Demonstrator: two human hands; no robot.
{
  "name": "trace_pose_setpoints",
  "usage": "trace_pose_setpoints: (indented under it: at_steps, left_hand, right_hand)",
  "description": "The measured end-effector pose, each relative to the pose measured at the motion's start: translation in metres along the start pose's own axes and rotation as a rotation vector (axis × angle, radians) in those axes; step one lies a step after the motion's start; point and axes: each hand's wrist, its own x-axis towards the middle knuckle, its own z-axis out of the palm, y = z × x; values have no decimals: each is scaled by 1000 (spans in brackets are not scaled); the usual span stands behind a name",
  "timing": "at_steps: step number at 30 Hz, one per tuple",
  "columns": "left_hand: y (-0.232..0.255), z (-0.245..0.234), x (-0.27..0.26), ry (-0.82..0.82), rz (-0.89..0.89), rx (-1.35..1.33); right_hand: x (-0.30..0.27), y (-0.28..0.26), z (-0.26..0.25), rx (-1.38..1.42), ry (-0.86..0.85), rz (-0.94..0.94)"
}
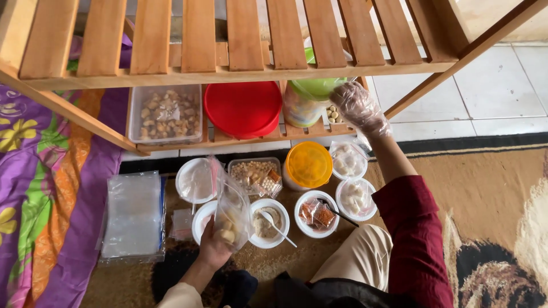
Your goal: Packing various snacks and grains from containers and bowls into individual plastic bags and placing them on a shelf.
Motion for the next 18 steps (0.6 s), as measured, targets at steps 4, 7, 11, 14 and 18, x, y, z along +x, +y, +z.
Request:
trace_pose_setpoints:
  at_steps: [4, 7, 11, 14, 18]
  left_hand:
    - [7, 13, 3, 40, -26, -37]
    - [6, 22, 6, 63, 41, 15]
    - [7, 25, 5, 63, 65, -7]
    - [9, 14, 8, 69, 65, -39]
    - [13, 5, 8, 92, 8, -62]
  right_hand:
    - [-25, 28, 12, 149, -278, 236]
    - [-36, 45, 5, -1, -147, 206]
    - [-52, 48, 29, 10, -317, 361]
    - [-34, 27, 20, 482, -533, 771]
    - [-86, 35, 119, 81, -721, 91]
